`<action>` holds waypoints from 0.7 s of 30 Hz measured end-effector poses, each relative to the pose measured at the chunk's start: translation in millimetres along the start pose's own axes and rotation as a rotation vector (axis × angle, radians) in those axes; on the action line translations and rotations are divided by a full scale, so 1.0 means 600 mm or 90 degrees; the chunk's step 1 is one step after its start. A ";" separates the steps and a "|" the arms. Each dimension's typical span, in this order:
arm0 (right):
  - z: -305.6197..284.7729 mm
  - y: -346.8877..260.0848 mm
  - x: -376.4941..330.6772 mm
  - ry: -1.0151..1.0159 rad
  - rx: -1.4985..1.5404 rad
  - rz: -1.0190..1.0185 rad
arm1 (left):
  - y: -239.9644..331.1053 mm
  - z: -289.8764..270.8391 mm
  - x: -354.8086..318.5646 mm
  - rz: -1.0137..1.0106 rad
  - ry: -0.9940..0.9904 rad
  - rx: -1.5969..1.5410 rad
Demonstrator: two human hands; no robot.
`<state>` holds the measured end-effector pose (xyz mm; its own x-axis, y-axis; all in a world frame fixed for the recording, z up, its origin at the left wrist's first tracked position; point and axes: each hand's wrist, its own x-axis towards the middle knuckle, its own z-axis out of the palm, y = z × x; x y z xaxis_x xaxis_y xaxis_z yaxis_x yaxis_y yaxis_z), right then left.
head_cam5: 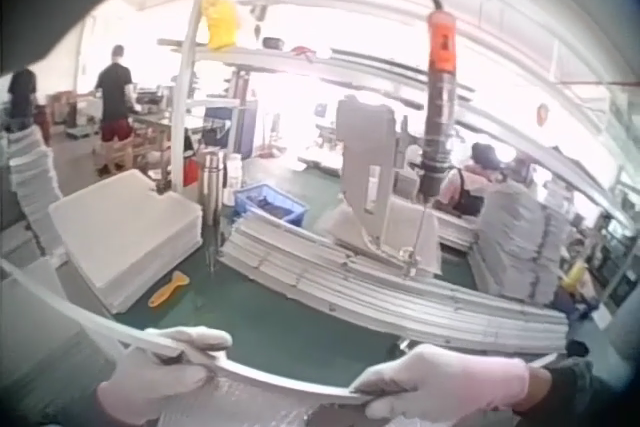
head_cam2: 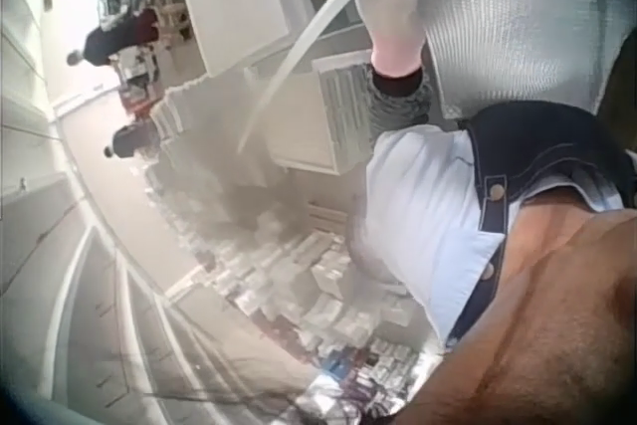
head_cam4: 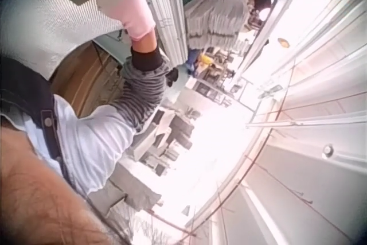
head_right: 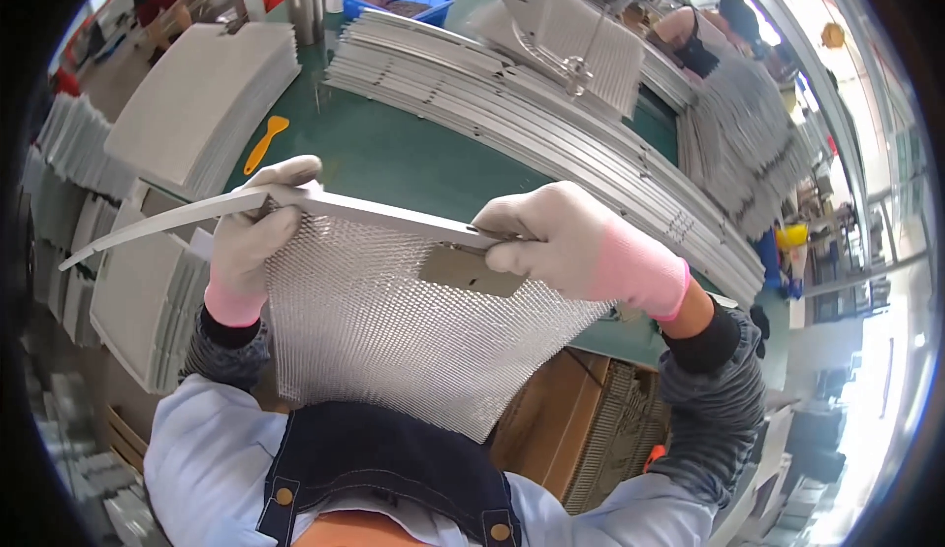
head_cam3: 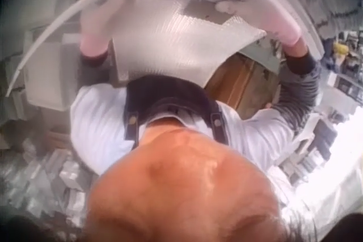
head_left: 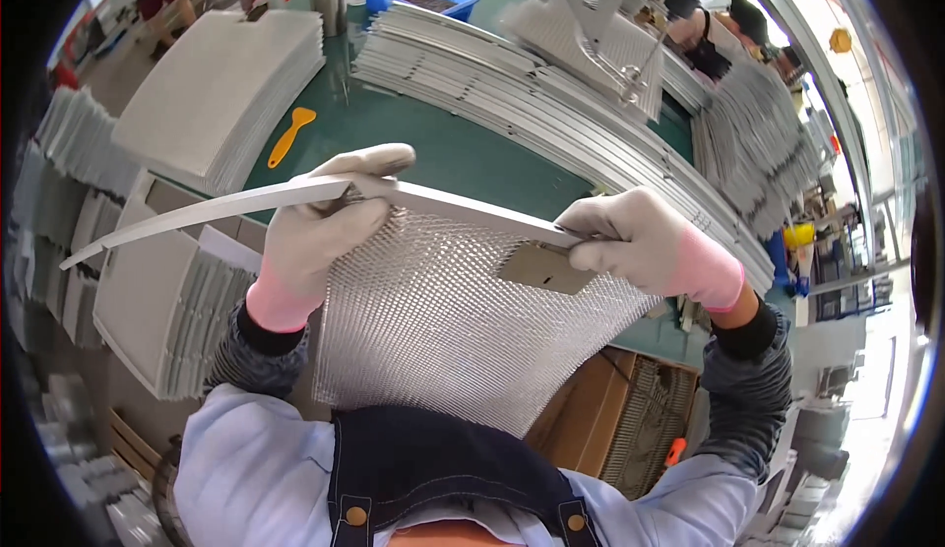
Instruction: The worker is assembling metal mesh filters by fitting frames and securing components with an electric screwdriver.
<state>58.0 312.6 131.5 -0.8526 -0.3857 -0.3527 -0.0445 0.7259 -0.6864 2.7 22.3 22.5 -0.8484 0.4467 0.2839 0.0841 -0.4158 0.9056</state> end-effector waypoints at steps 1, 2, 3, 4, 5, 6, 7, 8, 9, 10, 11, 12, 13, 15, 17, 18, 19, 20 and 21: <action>0.005 0.001 -0.003 0.011 0.008 0.000 | -0.004 -0.006 -0.001 -0.012 0.007 0.022; 0.010 0.001 -0.005 0.020 0.000 -0.010 | -0.006 -0.009 0.001 -0.024 0.016 0.045; 0.015 -0.001 -0.008 0.025 -0.010 -0.019 | -0.006 -0.005 0.002 -0.025 0.010 0.050; 0.020 -0.002 -0.008 0.024 0.010 -0.011 | -0.004 -0.002 0.004 -0.020 0.008 0.015; 0.023 -0.004 -0.009 0.030 0.015 -0.013 | -0.003 0.000 0.005 -0.015 0.008 -0.021; 0.025 -0.005 -0.009 0.035 0.040 -0.006 | -0.015 -0.010 0.007 0.010 0.006 -0.004; 0.023 -0.005 -0.012 0.040 0.066 0.001 | -0.021 -0.019 0.002 0.008 -0.002 0.001; 0.019 -0.007 -0.018 0.048 0.072 0.000 | -0.026 -0.026 -0.006 0.013 -0.003 -0.050; 0.014 -0.011 -0.025 0.009 -0.018 -0.001 | -0.026 -0.036 -0.012 0.016 -0.002 -0.100; 0.009 -0.012 -0.032 -0.029 -0.107 0.000 | -0.023 -0.043 -0.011 0.042 -0.050 -0.132; 0.004 -0.007 -0.040 -0.022 -0.100 0.000 | -0.023 -0.056 -0.015 0.037 -0.058 -0.128; -0.004 -0.002 -0.055 -0.022 -0.102 0.027 | -0.025 -0.071 -0.021 0.027 -0.013 -0.097; -0.010 0.006 -0.071 -0.024 -0.103 0.055 | -0.028 -0.088 -0.025 0.017 0.034 -0.066; -0.009 0.022 -0.096 0.015 -0.032 0.045 | -0.025 -0.107 -0.025 -0.035 0.043 0.005; -0.012 0.042 -0.117 0.031 0.000 0.094 | -0.013 -0.082 -0.029 -0.058 0.154 -0.055; -0.021 0.033 -0.128 0.044 0.011 0.128 | -0.016 -0.088 -0.028 -0.063 0.155 -0.062; -0.021 0.044 -0.137 0.050 0.020 0.134 | -0.019 -0.088 -0.029 -0.071 0.146 -0.061; -0.021 0.061 -0.149 0.088 0.042 0.115 | -0.022 -0.086 -0.031 -0.068 0.151 -0.097; -0.019 0.070 -0.156 0.125 0.060 0.095 | -0.023 -0.087 -0.032 -0.063 0.159 -0.134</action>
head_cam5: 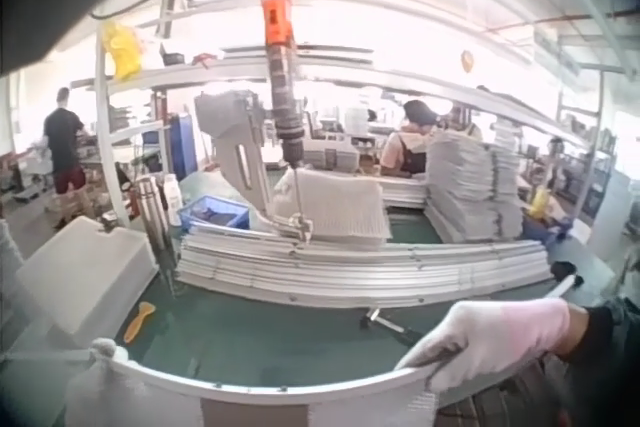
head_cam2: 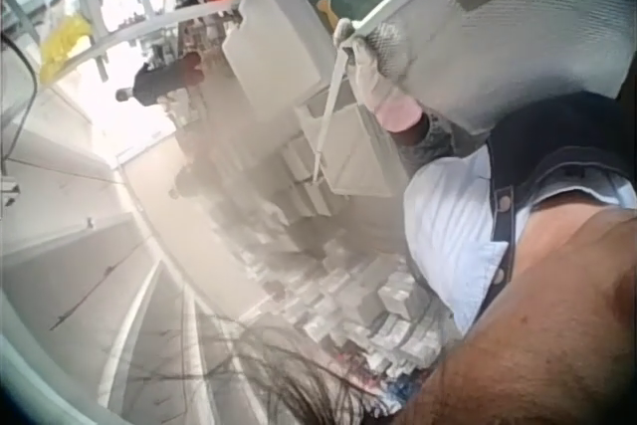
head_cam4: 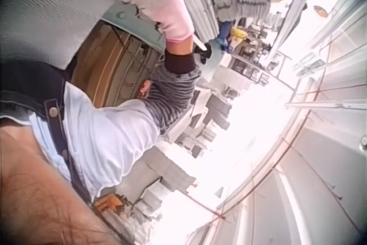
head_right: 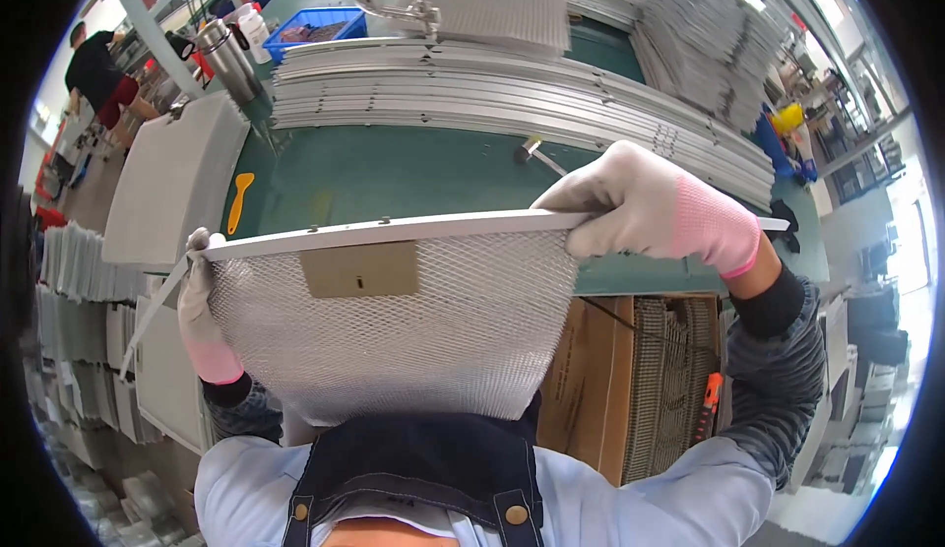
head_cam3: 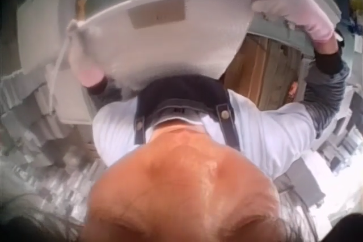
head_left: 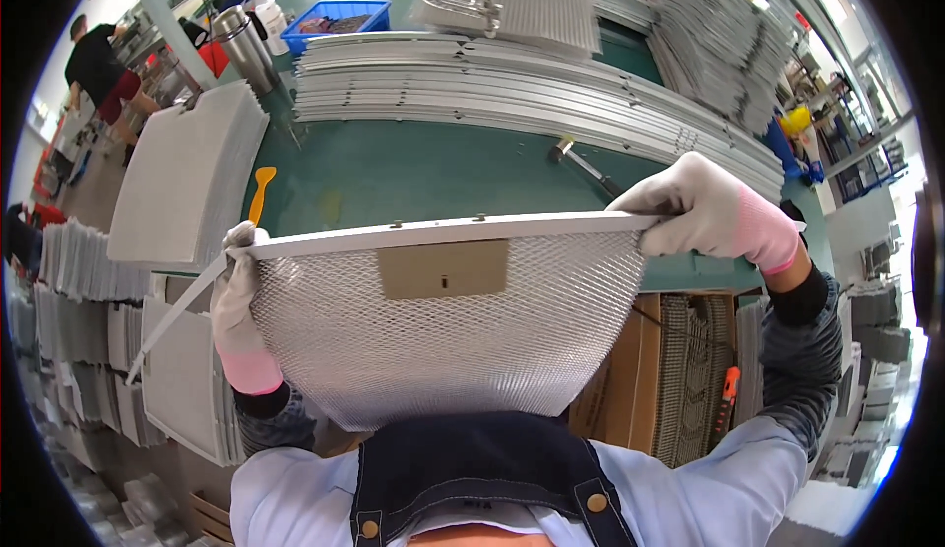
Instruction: The worker is assembling metal mesh filters by fitting frames and securing components with an electric screwdriver.
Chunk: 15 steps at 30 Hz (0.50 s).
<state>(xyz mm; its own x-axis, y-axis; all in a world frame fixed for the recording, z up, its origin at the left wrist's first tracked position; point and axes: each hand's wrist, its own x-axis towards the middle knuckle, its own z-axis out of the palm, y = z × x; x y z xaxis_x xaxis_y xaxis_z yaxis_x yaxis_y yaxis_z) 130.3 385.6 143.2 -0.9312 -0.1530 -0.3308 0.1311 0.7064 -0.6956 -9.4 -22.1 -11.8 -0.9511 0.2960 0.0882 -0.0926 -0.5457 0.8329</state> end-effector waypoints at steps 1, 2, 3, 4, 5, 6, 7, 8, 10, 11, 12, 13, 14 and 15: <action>-0.002 -0.001 -0.008 0.010 0.009 0.038 | 0.001 -0.004 0.005 0.006 0.011 0.048; 0.004 0.008 -0.012 0.011 0.014 0.041 | 0.000 -0.003 0.001 0.001 0.008 0.050; 0.015 0.021 -0.015 0.034 0.019 -0.009 | 0.002 0.006 -0.006 0.012 0.029 0.054; 0.023 0.027 -0.017 0.056 0.023 -0.060 | 0.002 0.011 -0.012 0.025 0.052 0.059; 0.022 0.021 -0.023 0.045 -0.048 -0.068 | -0.003 0.006 -0.008 0.022 0.056 0.059; 0.019 0.018 -0.021 0.035 -0.049 -0.073 | -0.005 -0.007 -0.002 0.034 -0.016 0.036; 0.015 0.015 -0.018 0.009 -0.071 -0.077 | -0.006 -0.005 0.002 0.045 -0.084 0.010; 0.011 0.011 -0.014 -0.020 -0.095 -0.082 | -0.009 0.001 0.000 0.047 -0.066 0.008; 0.003 0.008 -0.011 -0.151 -0.026 -0.023 | -0.009 0.035 -0.004 0.068 -0.017 0.037; -0.001 0.015 -0.007 -0.216 0.028 -0.013 | -0.004 0.024 -0.001 0.080 -0.051 0.115; -0.009 0.010 -0.010 -0.260 -0.003 0.016 | -0.002 0.009 0.012 0.088 -0.090 0.187; -0.008 0.012 -0.008 -0.220 -0.065 -0.030 | 0.002 -0.011 0.027 0.121 -0.121 0.254; 0.001 0.011 -0.014 -0.173 -0.125 -0.072 | 0.003 -0.029 0.035 0.151 -0.158 0.317; 0.028 0.022 -0.014 -0.029 -0.161 -0.156 | -0.002 -0.015 0.029 0.229 -0.113 0.389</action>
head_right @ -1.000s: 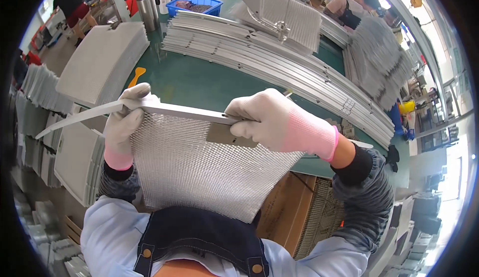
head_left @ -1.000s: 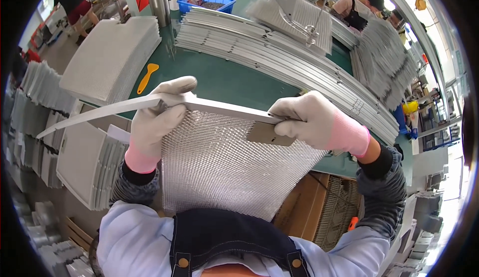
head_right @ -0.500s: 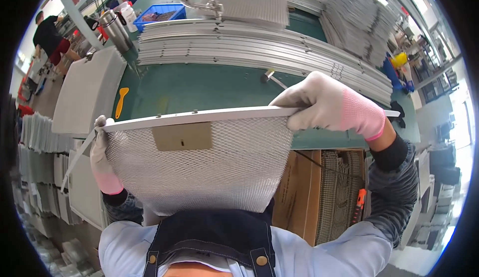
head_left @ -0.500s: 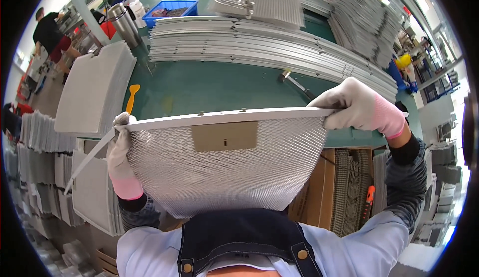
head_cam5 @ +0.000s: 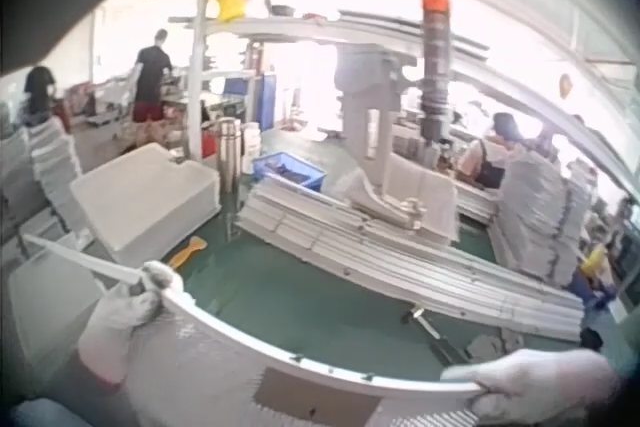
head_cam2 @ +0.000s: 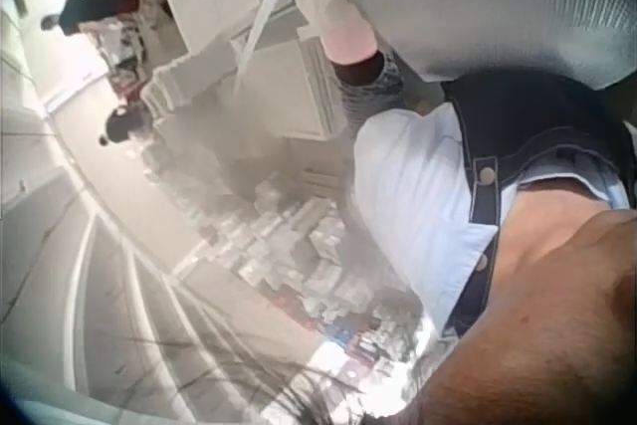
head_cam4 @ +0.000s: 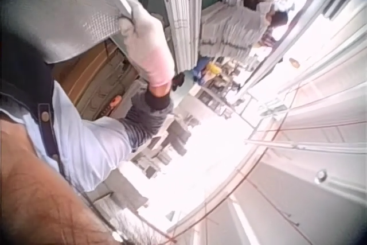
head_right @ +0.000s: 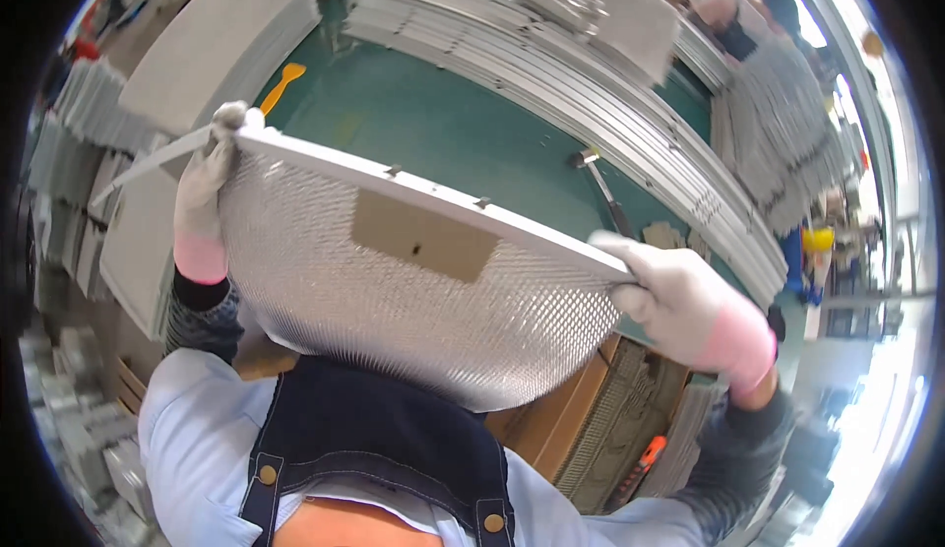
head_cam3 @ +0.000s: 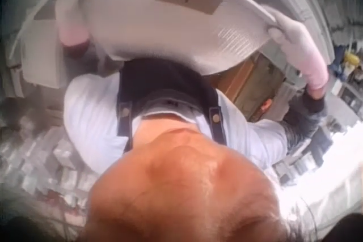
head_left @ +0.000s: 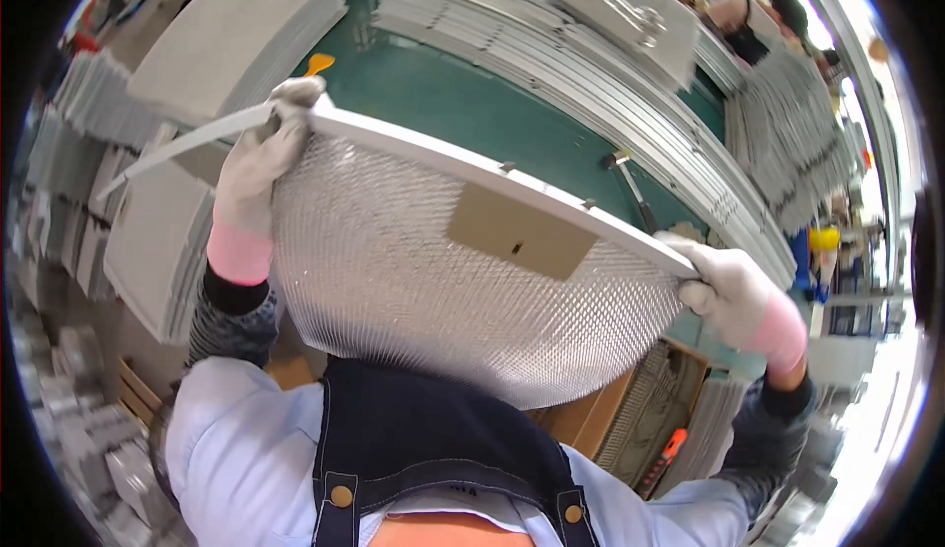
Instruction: The worker is assembling metal mesh filters by fitting frames and securing components with an electric screwdriver.
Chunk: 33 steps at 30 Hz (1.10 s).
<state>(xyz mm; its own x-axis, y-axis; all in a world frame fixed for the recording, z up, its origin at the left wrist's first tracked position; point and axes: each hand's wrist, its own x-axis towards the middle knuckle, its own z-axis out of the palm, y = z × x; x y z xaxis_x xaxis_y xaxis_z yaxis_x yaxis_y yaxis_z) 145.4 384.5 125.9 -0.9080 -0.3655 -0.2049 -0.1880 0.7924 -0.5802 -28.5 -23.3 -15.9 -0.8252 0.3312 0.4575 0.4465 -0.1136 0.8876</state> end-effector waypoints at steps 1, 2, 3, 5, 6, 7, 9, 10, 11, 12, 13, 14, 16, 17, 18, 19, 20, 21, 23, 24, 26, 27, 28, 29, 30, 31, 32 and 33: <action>0.010 -0.015 0.005 0.070 -0.175 0.004 | 0.010 0.010 -0.002 -0.006 0.024 0.002; 0.021 -0.026 0.015 0.086 -0.237 -0.024 | 0.021 0.018 -0.003 -0.058 0.046 -0.029; 0.033 -0.037 0.025 0.107 -0.296 -0.058 | 0.043 0.030 -0.004 -0.106 0.070 -0.056; 0.054 -0.079 0.066 0.090 -0.253 -0.073 | 0.102 0.078 -0.006 -0.145 0.069 -0.110; 0.063 -0.092 0.094 0.101 -0.170 -0.086 | 0.102 0.093 -0.004 -0.148 0.087 -0.106; 0.064 -0.104 0.116 0.118 -0.087 -0.091 | 0.103 0.103 0.009 -0.114 0.063 -0.121; 0.065 -0.085 0.146 0.115 0.084 0.018 | 0.112 0.091 0.008 -0.073 0.046 -0.128; 0.072 -0.066 0.150 0.132 0.072 -0.021 | 0.112 0.078 0.004 -0.106 -0.019 0.097; 0.073 -0.056 0.151 0.149 0.060 -0.060 | 0.109 0.065 -0.002 -0.139 -0.084 0.321; 0.068 -0.050 0.154 0.149 0.057 -0.069 | 0.091 0.059 -0.025 0.207 0.008 0.529; 0.068 -0.046 0.154 0.142 0.073 -0.036 | 0.114 0.046 -0.042 0.287 0.015 0.663; 0.067 -0.042 0.155 0.135 0.087 0.000 | 0.130 0.034 -0.030 0.400 0.029 0.756; 0.066 -0.052 0.147 0.152 0.063 -0.020 | 0.175 0.025 0.023 0.558 -0.026 0.800; 0.063 -0.066 0.148 0.138 0.057 -0.005 | 0.191 0.024 0.070 0.599 -0.093 0.766; 0.064 -0.064 0.145 0.128 0.050 -0.012 | 0.208 0.039 0.114 0.324 -0.307 0.744; 0.065 -0.055 0.139 0.159 0.068 0.019 | 0.219 0.052 0.145 0.044 -0.502 0.681; 0.059 -0.049 0.133 0.191 0.091 0.045 | 0.221 0.059 0.154 0.038 -0.490 0.687; 0.057 -0.040 0.130 0.192 0.083 0.038 | 0.206 0.064 0.158 -0.056 -0.486 0.541; 0.057 -0.014 0.116 0.213 0.055 0.015 | 0.187 0.077 0.159 -0.133 -0.495 0.387; 0.060 -0.003 0.107 0.236 0.087 0.014 | 0.189 0.090 0.144 -0.180 -0.409 0.314; 0.060 -0.005 0.108 0.243 0.094 0.046 | 0.165 0.093 0.098 -0.258 -0.271 0.149; 0.060 0.005 0.109 0.250 0.089 0.101 | 0.129 0.100 0.089 -0.285 -0.284 0.113; 0.057 0.015 0.114 0.226 0.103 0.116 | 0.090 0.095 0.054 -0.292 -0.269 0.063; 0.057 0.028 0.120 0.242 0.114 0.122 | 0.045 0.092 0.015 -0.289 -0.230 -0.009; 0.059 0.043 0.126 0.240 0.137 0.093 | 0.038 0.092 -0.015 -0.338 -0.213 -0.070; 0.062 0.050 0.137 0.232 0.162 0.059 | 0.000 0.075 -0.055 -0.409 -0.224 -0.033; 0.064 0.053 0.152 0.221 0.191 0.099 | -0.016 0.068 -0.095 -0.506 -0.198 -0.051; 0.063 0.082 0.165 0.209 0.169 0.079 | -0.040 0.058 -0.144 -0.519 -0.183 -0.086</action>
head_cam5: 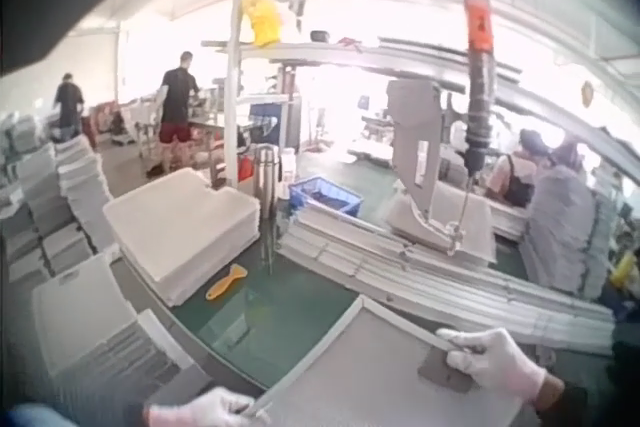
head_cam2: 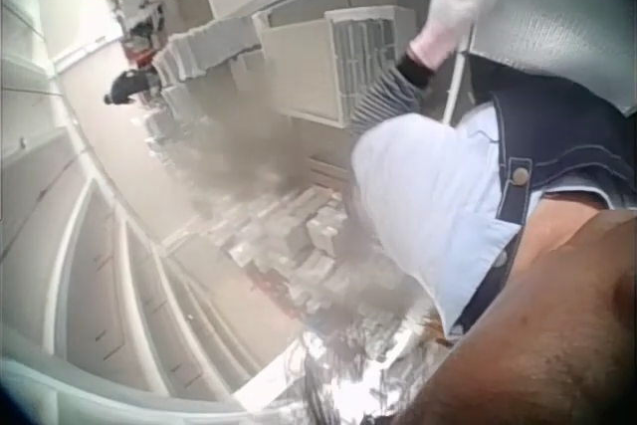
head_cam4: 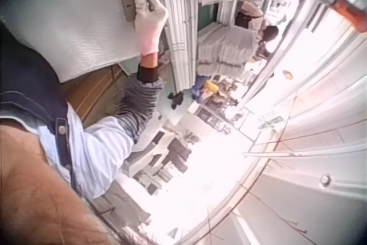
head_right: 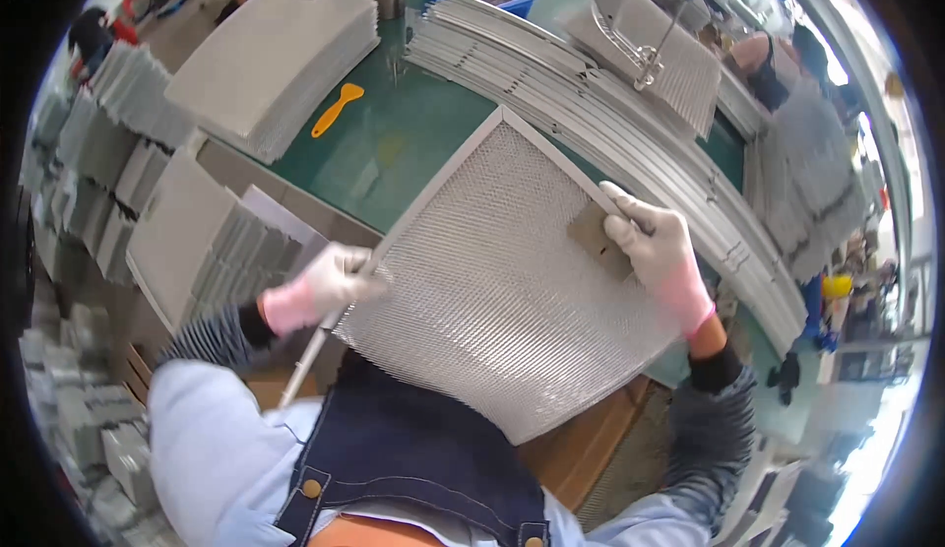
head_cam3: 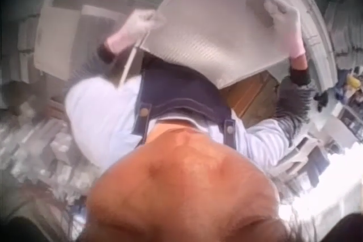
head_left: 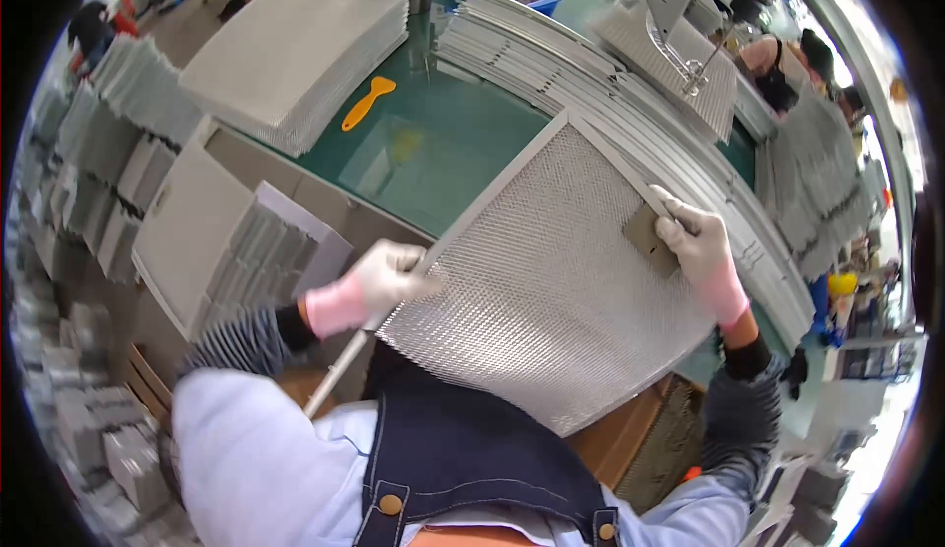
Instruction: The worker is assembling metal mesh filters by fitting frames and securing components with an electric screwdriver.
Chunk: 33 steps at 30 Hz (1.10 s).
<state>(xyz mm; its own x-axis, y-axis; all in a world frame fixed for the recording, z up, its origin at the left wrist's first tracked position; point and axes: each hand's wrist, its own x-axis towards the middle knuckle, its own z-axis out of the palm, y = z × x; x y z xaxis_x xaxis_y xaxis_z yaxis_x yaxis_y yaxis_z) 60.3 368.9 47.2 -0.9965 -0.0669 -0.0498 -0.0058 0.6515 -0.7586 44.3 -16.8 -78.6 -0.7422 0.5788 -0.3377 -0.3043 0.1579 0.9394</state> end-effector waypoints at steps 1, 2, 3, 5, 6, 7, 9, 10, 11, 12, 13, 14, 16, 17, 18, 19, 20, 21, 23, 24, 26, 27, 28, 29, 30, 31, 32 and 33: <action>0.007 0.015 0.012 -0.002 0.025 0.002 | -0.025 0.003 -0.028 -0.061 0.022 -0.027; 0.014 0.024 0.022 -0.005 0.049 0.002 | -0.069 0.002 -0.052 -0.050 0.029 -0.038; 0.022 0.026 0.028 -0.020 0.066 0.050 | -0.088 0.000 -0.076 -0.110 0.012 -0.057; 0.043 0.044 0.054 -0.039 0.048 0.048 | -0.148 -0.006 -0.116 -0.089 -0.003 0.005; 0.049 0.057 0.065 -0.073 0.014 0.041 | -0.184 -0.017 -0.120 -0.089 -0.069 -0.022; 0.049 0.072 0.076 -0.089 0.046 0.034 | -0.158 -0.029 -0.111 -0.092 -0.131 -0.044; 0.056 0.088 0.100 -0.131 0.053 0.012 | -0.119 -0.036 -0.080 -0.019 -0.186 -0.049; 0.069 0.081 0.117 -0.156 0.034 -0.004 | -0.106 -0.038 -0.061 0.057 -0.175 -0.029; 0.082 0.072 0.127 -0.192 0.009 -0.029 | -0.082 -0.043 -0.043 0.023 -0.130 0.037; 0.089 0.053 0.143 -0.229 -0.020 -0.061 | -0.123 -0.062 -0.024 0.125 -0.016 0.122; 0.083 0.041 0.149 -0.274 -0.008 -0.003 | -0.114 -0.054 -0.009 0.104 0.014 0.033; 0.062 0.038 0.140 -0.314 0.011 0.058 | -0.094 -0.044 0.002 0.076 0.038 -0.052; -0.020 0.090 0.079 -0.275 -0.012 0.145 | -0.085 -0.025 0.016 0.087 0.040 -0.137; -0.048 0.098 0.036 -0.230 0.064 0.278 | -0.100 -0.029 0.020 0.076 0.029 -0.166; -0.072 0.101 -0.002 -0.184 0.142 0.403 | -0.111 -0.030 0.027 0.066 0.023 -0.195; -0.062 0.102 -0.031 -0.134 0.211 0.371 | -0.117 -0.027 0.034 0.064 0.009 -0.190; -0.050 0.099 -0.058 -0.043 0.184 0.340 | -0.121 -0.023 0.040 0.072 0.006 -0.203; -0.043 0.101 -0.085 0.027 0.220 0.360 | -0.119 -0.014 0.046 0.077 -0.009 -0.218; -0.009 0.139 -0.117 0.111 0.283 0.352 | -0.118 -0.015 0.054 0.063 -0.033 -0.208; 0.008 0.159 -0.131 0.143 0.285 0.346 | -0.118 -0.016 0.057 0.055 -0.036 -0.203; 0.025 0.188 -0.157 0.145 0.383 0.340 | -0.136 -0.022 0.067 0.057 -0.037 -0.178; 0.019 0.193 -0.160 0.123 0.379 0.341 | -0.131 -0.014 0.069 0.059 -0.038 -0.158; 0.010 0.196 -0.164 0.121 0.383 0.340 | -0.125 -0.008 0.071 0.058 -0.035 -0.154; 0.000 0.200 -0.167 0.111 0.380 0.343 | -0.117 -0.003 0.073 0.054 -0.053 -0.136; -0.007 0.201 -0.170 0.100 0.377 0.347 | -0.110 0.003 0.073 0.049 -0.069 -0.118; -0.007 0.202 -0.175 0.137 0.426 0.305 | -0.106 0.007 0.071 0.066 -0.066 -0.111; -0.007 0.199 -0.180 0.133 0.431 0.294 | -0.105 0.011 0.067 0.071 -0.058 -0.104; -0.007 0.190 -0.183 0.181 0.445 0.308 | -0.106 0.013 0.064 0.079 -0.037 -0.101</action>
<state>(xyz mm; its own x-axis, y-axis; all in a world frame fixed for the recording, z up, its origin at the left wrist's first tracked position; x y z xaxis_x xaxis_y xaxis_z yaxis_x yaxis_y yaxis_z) 168.4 453.8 -31.3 -0.8605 0.3455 -0.3744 0.3796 -0.0552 -0.9235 40.0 1.7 -150.6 -0.7459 0.6316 -0.2116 -0.3061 -0.0428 0.9510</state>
